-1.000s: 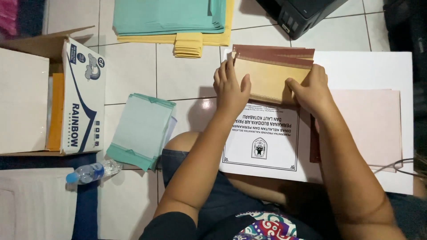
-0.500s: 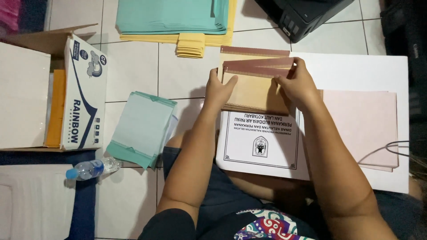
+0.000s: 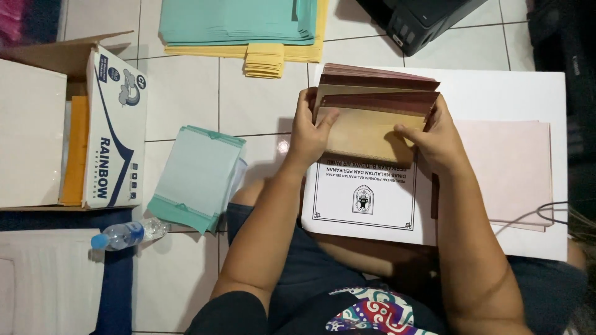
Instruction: The person sits on the floor and repeatedly folds small rectangular paper sheets in half by hand. They handle the sheets one at a time, aligning edges and pressing the crease before stacking them. The person occasionally lifts and adjusts the stack of folded papers.
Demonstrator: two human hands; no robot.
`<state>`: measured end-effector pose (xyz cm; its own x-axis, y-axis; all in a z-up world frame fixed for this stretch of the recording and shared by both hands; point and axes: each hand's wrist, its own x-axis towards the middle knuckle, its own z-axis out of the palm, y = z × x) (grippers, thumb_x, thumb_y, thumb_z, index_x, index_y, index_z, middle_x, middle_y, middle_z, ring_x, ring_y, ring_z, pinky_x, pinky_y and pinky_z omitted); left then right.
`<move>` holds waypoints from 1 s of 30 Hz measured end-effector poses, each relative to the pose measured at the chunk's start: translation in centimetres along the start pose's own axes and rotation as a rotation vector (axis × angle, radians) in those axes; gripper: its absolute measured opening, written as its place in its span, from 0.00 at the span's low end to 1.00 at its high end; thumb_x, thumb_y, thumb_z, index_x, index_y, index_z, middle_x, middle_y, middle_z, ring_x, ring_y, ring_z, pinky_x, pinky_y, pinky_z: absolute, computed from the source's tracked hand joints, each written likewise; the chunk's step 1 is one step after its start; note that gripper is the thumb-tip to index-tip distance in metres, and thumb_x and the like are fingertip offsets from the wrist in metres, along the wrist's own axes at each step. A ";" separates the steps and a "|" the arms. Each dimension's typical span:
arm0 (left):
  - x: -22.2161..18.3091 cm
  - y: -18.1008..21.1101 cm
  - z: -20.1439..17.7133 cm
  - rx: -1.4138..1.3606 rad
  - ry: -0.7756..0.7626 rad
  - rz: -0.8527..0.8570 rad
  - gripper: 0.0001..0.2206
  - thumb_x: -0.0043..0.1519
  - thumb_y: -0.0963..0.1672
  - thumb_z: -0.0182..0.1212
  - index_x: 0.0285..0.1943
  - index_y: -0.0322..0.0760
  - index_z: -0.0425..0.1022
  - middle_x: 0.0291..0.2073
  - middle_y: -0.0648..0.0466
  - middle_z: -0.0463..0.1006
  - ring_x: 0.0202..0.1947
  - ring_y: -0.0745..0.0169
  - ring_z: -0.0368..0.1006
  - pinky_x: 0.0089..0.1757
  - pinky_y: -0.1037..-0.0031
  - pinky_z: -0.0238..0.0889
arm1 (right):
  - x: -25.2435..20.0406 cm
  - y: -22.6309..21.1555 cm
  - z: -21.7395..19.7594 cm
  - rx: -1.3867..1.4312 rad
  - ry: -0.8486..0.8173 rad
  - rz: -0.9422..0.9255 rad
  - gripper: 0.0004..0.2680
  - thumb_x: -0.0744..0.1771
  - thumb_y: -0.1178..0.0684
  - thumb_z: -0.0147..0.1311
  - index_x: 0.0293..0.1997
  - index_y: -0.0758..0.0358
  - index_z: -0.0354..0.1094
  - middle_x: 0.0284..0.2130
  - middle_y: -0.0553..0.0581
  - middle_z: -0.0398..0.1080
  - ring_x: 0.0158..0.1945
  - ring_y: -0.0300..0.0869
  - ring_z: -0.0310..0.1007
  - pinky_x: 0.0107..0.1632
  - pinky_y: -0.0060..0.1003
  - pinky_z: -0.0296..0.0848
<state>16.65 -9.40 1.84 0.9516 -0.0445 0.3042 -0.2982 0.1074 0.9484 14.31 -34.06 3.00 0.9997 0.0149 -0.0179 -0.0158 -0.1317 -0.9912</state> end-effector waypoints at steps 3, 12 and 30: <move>0.2 1.9 -0.1 0.010 -0.041 0.011 0.18 0.65 0.37 0.61 0.61 0.40 0.62 0.48 0.46 0.74 0.59 0.59 0.68 0.62 0.57 0.58 | -0.6 -1.6 0.1 0.053 0.115 -0.234 0.19 0.65 0.65 0.63 0.56 0.62 0.55 0.45 0.58 0.64 0.53 0.45 0.67 0.56 0.46 0.71; -0.7 3.1 -0.7 0.232 -0.231 -0.207 0.44 0.48 0.37 0.78 0.73 0.41 0.53 0.65 0.38 0.70 0.69 0.29 0.59 0.64 0.32 0.49 | -2.8 -0.3 0.0 -0.059 0.046 -0.166 0.36 0.60 0.68 0.62 0.73 0.62 0.39 0.66 0.74 0.58 0.73 0.67 0.51 0.70 0.63 0.50; -0.5 2.6 -0.4 0.224 -0.213 -0.072 0.33 0.48 0.35 0.64 0.65 0.41 0.59 0.66 0.44 0.67 0.66 0.34 0.62 0.58 0.41 0.65 | -2.6 0.4 -0.4 -0.444 0.210 -0.575 0.42 0.60 0.72 0.52 0.80 0.53 0.24 0.78 0.63 0.34 0.80 0.64 0.34 0.77 0.63 0.38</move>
<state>15.45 -8.76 4.08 0.9407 -0.2539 0.2249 -0.2622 -0.1237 0.9571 11.71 -34.53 2.66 0.8312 0.0190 0.5557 0.4736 -0.5476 -0.6898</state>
